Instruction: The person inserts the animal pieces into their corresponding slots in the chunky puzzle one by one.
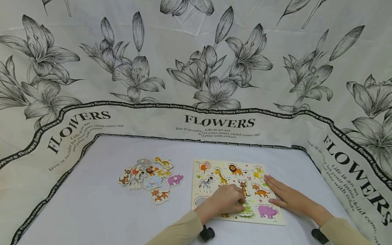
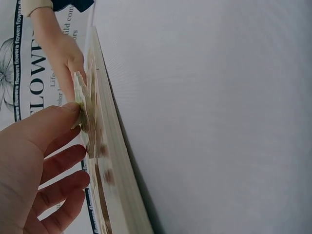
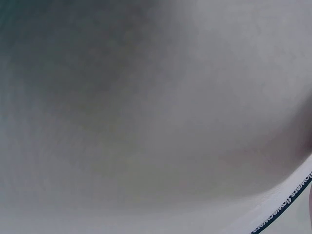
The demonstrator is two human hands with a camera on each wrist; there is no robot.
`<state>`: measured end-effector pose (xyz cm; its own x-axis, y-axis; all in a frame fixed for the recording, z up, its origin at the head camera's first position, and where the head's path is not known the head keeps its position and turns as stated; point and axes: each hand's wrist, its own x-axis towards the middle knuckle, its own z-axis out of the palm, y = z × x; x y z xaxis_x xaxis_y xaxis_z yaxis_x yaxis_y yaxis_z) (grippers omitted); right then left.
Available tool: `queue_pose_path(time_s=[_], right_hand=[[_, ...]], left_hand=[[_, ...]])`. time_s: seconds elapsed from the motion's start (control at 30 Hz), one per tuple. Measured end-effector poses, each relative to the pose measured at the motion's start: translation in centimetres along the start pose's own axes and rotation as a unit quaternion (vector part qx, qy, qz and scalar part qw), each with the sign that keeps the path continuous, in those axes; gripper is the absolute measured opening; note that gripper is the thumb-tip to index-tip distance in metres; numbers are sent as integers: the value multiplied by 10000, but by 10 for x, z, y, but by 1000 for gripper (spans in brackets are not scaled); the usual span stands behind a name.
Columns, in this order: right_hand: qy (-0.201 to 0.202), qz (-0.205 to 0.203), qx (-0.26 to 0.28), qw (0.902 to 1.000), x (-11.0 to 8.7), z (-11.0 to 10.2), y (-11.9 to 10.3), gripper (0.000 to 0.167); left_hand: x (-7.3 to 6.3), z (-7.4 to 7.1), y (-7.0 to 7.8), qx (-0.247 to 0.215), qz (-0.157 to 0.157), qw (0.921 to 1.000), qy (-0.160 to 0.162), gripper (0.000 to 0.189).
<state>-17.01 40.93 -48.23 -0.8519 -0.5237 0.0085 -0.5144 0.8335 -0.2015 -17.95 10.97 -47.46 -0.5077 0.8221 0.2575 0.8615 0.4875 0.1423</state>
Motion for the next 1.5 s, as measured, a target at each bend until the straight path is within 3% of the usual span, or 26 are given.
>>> queue_pose_path(time_s=[0.73, 1.13, 1.5], right_hand=[[79, -97, -66, 9999, 2, -1, -1, 74], [-27, 42, -16, 10000, 2, -2, -1, 75], [-9, 66, -176, 9998, -1, -2, -3, 74]], left_hand=[[4, 5, 7, 29, -86, 10000, -33, 17], [6, 6, 9, 166, -23, 9999, -14, 17], [7, 4, 14, 227, -113, 9995, -195, 18]])
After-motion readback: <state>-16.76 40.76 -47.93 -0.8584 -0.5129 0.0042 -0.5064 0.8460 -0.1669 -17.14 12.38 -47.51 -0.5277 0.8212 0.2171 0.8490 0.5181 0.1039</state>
